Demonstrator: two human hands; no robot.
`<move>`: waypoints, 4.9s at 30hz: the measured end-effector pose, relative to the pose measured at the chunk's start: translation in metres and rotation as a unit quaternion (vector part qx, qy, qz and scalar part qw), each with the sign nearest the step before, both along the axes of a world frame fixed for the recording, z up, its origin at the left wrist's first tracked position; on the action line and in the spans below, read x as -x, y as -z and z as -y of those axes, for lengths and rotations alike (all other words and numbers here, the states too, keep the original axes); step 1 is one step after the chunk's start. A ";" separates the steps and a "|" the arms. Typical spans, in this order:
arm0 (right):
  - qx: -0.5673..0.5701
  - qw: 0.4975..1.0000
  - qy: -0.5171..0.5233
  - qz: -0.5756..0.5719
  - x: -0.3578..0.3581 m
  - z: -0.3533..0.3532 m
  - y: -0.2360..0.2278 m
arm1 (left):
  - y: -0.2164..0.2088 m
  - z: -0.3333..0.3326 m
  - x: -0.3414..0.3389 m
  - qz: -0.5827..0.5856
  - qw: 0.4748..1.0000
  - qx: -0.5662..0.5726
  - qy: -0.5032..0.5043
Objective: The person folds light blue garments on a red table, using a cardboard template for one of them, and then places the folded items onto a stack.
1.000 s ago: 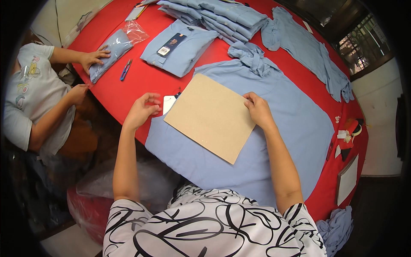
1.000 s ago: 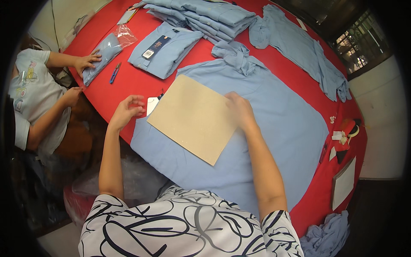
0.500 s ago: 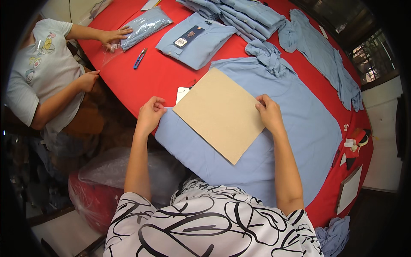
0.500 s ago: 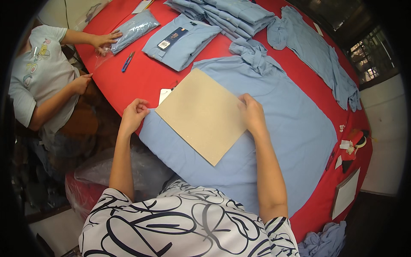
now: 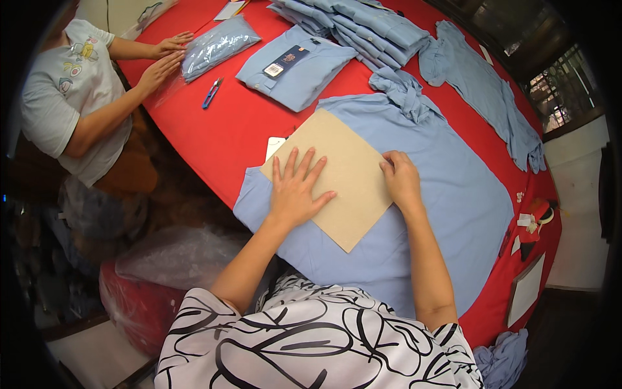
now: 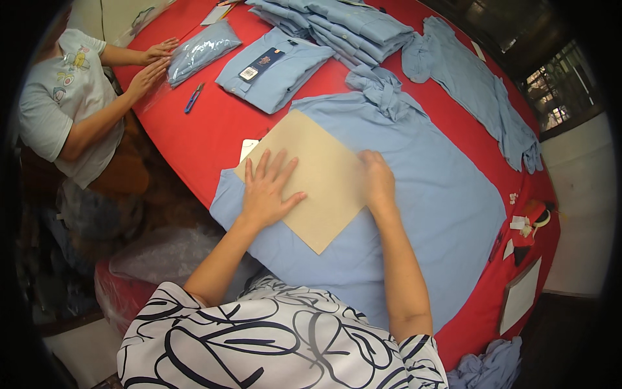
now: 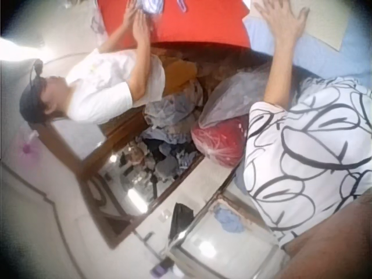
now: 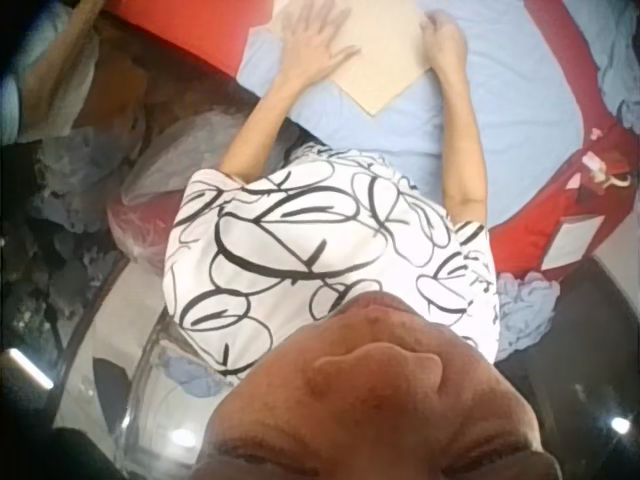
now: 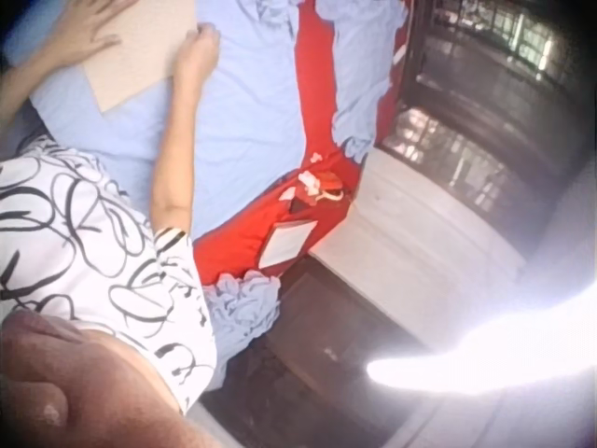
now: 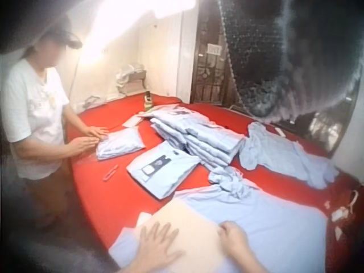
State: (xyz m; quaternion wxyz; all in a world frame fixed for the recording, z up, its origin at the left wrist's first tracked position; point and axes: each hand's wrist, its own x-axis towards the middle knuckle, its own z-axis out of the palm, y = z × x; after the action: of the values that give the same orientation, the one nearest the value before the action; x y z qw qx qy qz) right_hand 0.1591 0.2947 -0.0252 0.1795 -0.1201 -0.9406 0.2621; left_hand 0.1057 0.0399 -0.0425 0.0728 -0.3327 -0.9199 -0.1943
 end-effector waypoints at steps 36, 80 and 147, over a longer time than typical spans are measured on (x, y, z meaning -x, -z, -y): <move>-0.192 0.971 0.132 -0.061 0.075 -0.074 -0.014 | -0.002 -0.001 0.003 0.022 1.000 -0.006 -0.006; -0.187 0.907 0.375 -0.047 -0.355 -0.099 -0.079 | 0.026 0.012 0.035 -0.044 0.985 -0.115 0.119; 0.184 0.861 -0.115 0.460 -0.210 0.216 -0.027 | 0.008 0.046 0.030 0.008 0.963 -0.147 0.227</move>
State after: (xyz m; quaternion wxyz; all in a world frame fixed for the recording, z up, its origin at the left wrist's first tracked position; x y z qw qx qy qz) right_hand 0.3687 0.0786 0.0015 -0.3304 -0.1492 -0.8579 0.3642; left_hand 0.0754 -0.0066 -0.0508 0.0674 -0.5171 -0.7819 -0.3418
